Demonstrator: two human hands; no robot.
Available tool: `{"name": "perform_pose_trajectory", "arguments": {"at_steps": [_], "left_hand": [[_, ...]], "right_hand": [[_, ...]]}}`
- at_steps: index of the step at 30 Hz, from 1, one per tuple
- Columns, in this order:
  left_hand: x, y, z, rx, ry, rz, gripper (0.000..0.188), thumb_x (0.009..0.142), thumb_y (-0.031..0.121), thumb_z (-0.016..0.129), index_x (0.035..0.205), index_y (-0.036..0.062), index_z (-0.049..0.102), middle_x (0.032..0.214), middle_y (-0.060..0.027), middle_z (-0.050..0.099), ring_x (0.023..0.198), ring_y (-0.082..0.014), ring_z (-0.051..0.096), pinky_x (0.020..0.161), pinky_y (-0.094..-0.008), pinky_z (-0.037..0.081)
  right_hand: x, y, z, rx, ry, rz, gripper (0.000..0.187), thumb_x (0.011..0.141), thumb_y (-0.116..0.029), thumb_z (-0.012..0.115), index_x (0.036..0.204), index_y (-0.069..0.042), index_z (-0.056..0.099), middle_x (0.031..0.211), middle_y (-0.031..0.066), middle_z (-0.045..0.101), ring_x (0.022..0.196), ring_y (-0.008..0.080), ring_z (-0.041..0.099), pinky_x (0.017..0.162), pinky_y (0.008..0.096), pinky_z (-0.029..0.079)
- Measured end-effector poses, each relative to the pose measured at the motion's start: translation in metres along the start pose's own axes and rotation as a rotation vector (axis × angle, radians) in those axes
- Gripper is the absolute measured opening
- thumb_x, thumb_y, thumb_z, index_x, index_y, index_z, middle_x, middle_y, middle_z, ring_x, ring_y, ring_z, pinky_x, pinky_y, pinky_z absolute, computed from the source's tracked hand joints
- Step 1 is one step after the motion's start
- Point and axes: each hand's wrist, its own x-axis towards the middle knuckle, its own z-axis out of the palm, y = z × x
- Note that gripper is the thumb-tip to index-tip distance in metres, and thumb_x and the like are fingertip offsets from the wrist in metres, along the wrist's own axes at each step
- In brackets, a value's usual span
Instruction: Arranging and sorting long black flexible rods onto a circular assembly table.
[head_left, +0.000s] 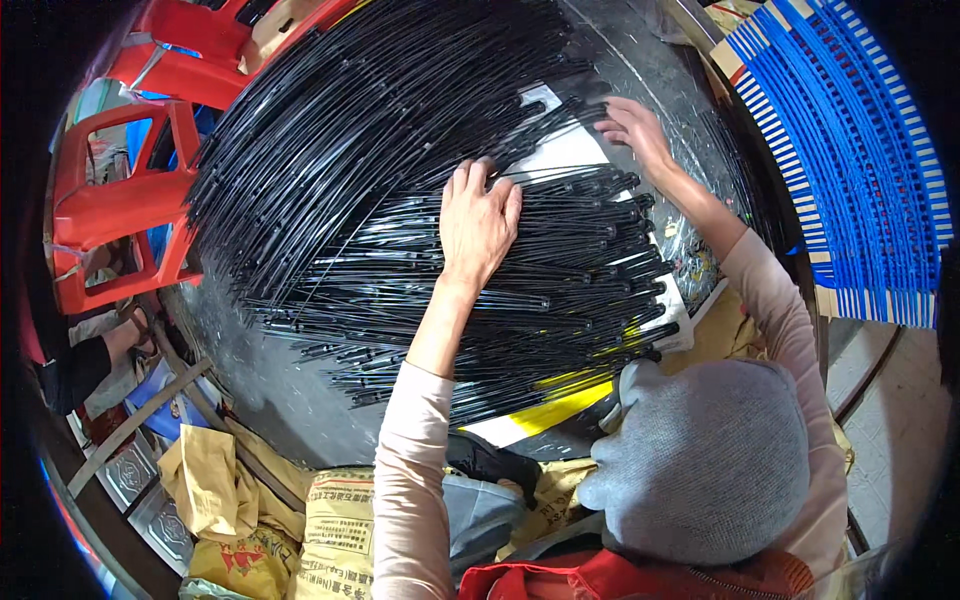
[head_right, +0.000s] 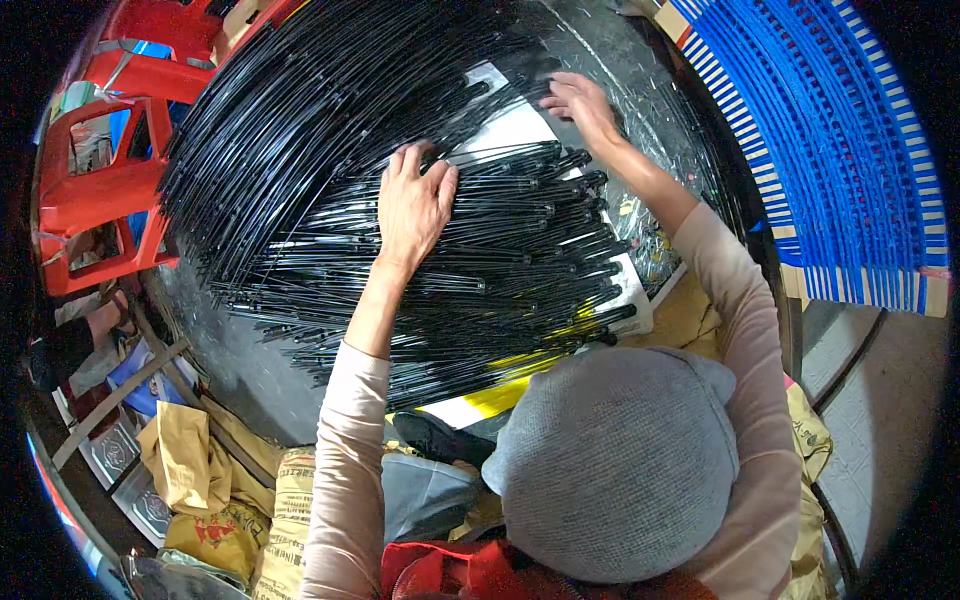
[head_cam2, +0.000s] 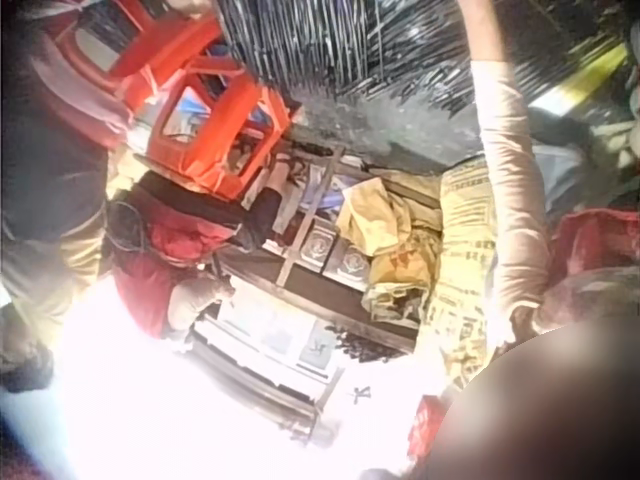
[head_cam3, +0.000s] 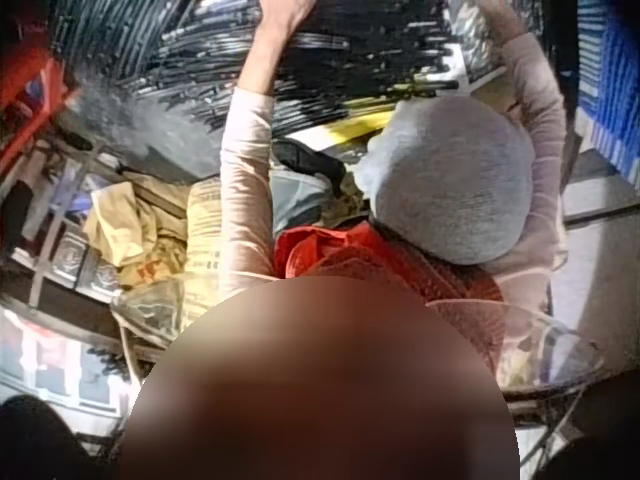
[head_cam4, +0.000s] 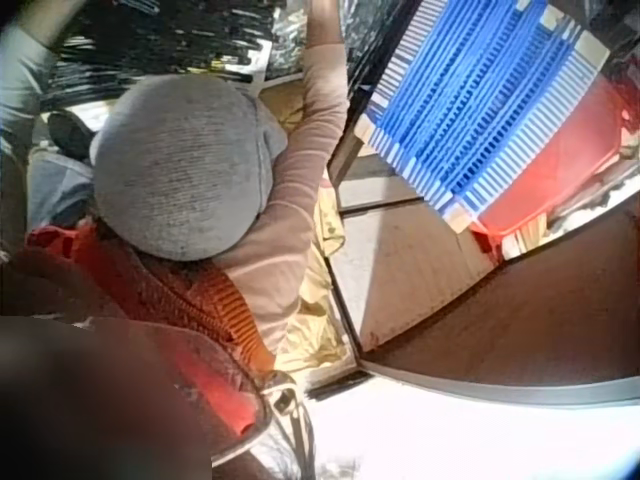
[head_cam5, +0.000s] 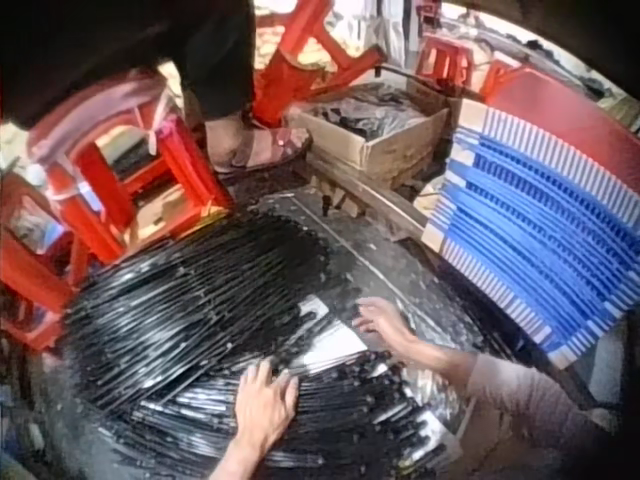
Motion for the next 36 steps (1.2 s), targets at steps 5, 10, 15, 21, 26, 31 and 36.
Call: {"name": "perform_pose_trajectory", "arguments": {"at_steps": [5,10,15,21,26,31,36], "left_hand": [[0.0,-0.004,0.006,0.033,0.039,0.015,0.024,0.093,0.026,0.056,0.092,0.0055,0.069,0.135,-0.0204,0.051,0.128,-0.0358,0.044,0.106,-0.0454,0.037],[-0.003,-0.005,0.013,0.023,0.059,-0.029,0.022,0.091,0.027,0.057,0.09,0.0089,0.069,0.133,-0.0292,0.051,0.123,-0.0415,0.05,0.109,-0.0496,0.034],[-0.003,-0.007,0.016,0.025,0.047,-0.039,0.025,0.093,0.03,0.053,0.092,0.01,0.068,0.132,-0.0293,0.052,0.122,-0.0422,0.05,0.109,-0.0501,0.035],[0.002,-0.009,0.015,0.044,-0.025,-0.032,0.024,0.091,0.028,0.052,0.092,0.0108,0.067,0.129,-0.0291,0.054,0.115,-0.0412,0.054,0.106,-0.0495,0.037],[0.002,-0.009,0.014,0.021,-0.027,-0.036,0.022,0.089,0.027,0.053,0.091,0.0115,0.068,0.127,-0.0291,0.056,0.111,-0.0393,0.055,0.104,-0.0478,0.038],[0.001,-0.008,0.015,0.044,-0.011,-0.022,0.021,0.089,0.028,0.053,0.093,0.0124,0.067,0.127,-0.0291,0.056,0.111,-0.0385,0.055,0.104,-0.0483,0.037],[0.0,-0.007,0.015,0.079,0.001,-0.026,0.021,0.09,0.028,0.052,0.095,0.013,0.067,0.127,-0.0278,0.056,0.112,-0.0395,0.055,0.106,-0.05,0.037]], "right_hand": [[-0.004,0.0,-0.005,0.023,0.038,0.051,0.027,0.091,-0.028,0.066,0.103,-0.004,0.059,0.088,0.0031,0.063,0.072,0.0105,0.061,0.064,0.0227,0.047],[0.0,0.001,-0.005,-0.283,-0.028,0.067,0.028,0.083,-0.028,0.075,0.092,-0.007,0.058,0.076,-0.0006,0.058,0.065,0.0085,0.054,0.056,0.0216,0.042],[0.008,0.003,-0.001,-0.304,-0.05,-0.034,0.021,0.081,-0.02,0.073,0.09,-0.008,0.058,0.07,-0.0038,0.053,0.062,0.0067,0.049,0.054,0.0231,0.04],[0.006,-0.021,0.005,-0.685,-0.159,-0.244,0.054,0.078,-0.005,0.065,0.13,-0.02,0.058,0.063,-0.0062,0.047,0.056,0.0071,0.044,0.055,0.0238,0.039],[0.002,-0.038,0.019,-0.914,-0.192,-0.067,0.073,0.076,-0.009,0.057,0.145,-0.029,0.043,0.06,-0.0003,0.047,0.054,0.0115,0.046,0.055,0.0292,0.04],[0.004,-0.031,0.021,-1.008,-0.142,-0.057,0.065,0.076,-0.009,0.057,0.138,-0.026,0.049,0.065,0.0055,0.057,0.059,0.0152,0.055,0.058,0.033,0.044],[0.004,-0.021,0.013,-1.058,-0.108,-0.316,0.048,0.078,-0.01,0.057,0.125,-0.021,0.059,0.072,0.0109,0.062,0.068,0.0274,0.061,0.066,0.0396,0.048]]}}
